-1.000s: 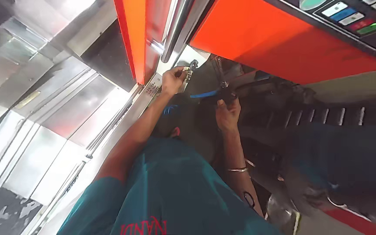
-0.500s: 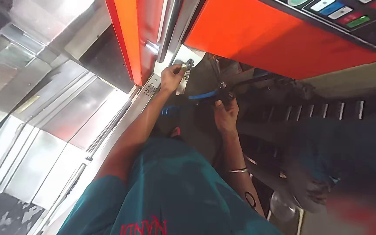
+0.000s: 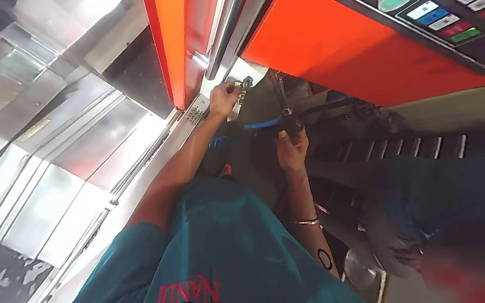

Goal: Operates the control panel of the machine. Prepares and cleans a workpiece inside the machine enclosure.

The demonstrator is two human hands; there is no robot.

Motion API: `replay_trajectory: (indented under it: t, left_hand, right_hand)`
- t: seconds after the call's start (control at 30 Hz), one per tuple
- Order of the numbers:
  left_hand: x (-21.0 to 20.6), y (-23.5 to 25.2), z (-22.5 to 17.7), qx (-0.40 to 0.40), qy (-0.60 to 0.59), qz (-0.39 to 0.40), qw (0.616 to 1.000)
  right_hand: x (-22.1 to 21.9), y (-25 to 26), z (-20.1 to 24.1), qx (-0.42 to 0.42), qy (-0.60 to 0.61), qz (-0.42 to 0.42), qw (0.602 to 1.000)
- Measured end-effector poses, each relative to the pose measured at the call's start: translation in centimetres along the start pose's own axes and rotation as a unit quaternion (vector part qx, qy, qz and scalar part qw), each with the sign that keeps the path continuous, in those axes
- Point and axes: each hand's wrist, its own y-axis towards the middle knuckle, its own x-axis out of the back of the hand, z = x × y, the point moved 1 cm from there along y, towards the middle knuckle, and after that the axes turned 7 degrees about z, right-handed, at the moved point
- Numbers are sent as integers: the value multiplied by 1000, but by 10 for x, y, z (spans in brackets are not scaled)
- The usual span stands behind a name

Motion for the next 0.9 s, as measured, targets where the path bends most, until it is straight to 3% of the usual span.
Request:
replay_trajectory:
  t: [0.4, 0.9]
  left_hand:
    - [4, 2, -6, -10, 24, -2, 1000]
    - [0, 2, -7, 47, 41, -4, 998]
  right_hand:
    - [-3, 2, 0, -12, -23, 3, 1000]
    - [-6, 4, -1, -19, -11, -2, 1000]
